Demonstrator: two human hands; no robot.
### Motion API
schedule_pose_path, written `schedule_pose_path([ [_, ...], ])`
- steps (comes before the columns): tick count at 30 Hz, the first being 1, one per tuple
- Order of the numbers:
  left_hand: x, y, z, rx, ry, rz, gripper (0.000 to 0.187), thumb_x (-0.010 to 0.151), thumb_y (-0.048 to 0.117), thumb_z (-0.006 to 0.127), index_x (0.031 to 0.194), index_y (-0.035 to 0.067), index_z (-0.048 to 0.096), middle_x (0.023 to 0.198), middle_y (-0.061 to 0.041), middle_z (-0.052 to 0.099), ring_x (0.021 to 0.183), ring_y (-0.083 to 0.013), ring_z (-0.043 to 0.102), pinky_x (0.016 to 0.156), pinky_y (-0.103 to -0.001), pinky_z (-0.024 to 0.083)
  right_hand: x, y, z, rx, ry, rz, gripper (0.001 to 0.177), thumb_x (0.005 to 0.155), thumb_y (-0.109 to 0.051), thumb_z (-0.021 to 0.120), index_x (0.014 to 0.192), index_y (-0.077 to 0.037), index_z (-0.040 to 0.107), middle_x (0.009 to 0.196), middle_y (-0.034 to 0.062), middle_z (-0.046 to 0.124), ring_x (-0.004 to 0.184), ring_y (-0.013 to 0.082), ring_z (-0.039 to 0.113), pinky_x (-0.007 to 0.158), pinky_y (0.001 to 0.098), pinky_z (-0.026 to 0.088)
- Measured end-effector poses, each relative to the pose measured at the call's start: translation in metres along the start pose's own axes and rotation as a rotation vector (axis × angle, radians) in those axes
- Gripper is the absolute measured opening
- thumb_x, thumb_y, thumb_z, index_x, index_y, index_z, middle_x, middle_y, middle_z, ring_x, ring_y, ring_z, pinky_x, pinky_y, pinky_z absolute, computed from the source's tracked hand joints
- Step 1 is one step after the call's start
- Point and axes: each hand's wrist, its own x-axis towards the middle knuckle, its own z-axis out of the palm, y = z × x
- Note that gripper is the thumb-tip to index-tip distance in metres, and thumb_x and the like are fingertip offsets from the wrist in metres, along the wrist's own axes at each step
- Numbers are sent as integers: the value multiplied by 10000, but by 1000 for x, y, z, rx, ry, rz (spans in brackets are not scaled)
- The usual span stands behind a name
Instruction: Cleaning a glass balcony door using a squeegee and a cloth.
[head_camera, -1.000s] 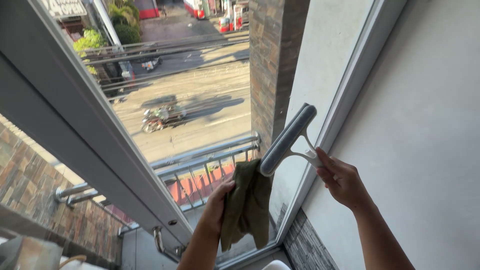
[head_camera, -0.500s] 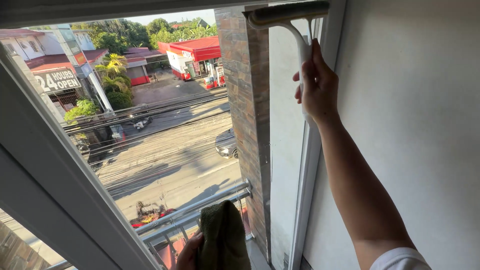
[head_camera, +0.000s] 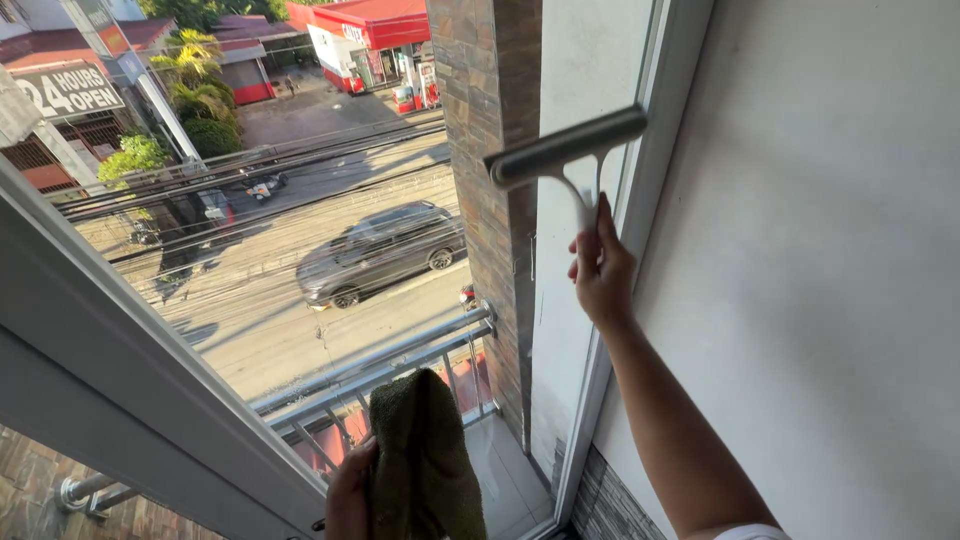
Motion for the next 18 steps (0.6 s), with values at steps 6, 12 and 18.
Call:
schedule_pose_path([
  [6,-23,2,30,-8,-2,-4,538,938,286,505,1314,-91,584,1068,-250,724,864,-308,733,760,-454,620,-103,49,16,13,7,153,562,1096,-225,504,1619,-131,319,791,6,654,555,44,606,496,215,543],
  [12,-38,6,46,0,36,-20,533,891,274,488,1316,-30,595,1068,-212,748,885,-290,736,787,-450,619,-162,84,3,47,-64,273,586,1077,-205,513,1628,-152,322,840,21,638,592,57,570,533,232,529],
  [18,-39,1,20,-170,-22,-52,487,948,324,510,1277,-25,595,1103,-205,726,940,-319,728,839,-467,606,-166,32,-29,155,-140,248,586,1067,-195,532,1617,-154,336,855,27,661,596,63,580,539,248,529],
])
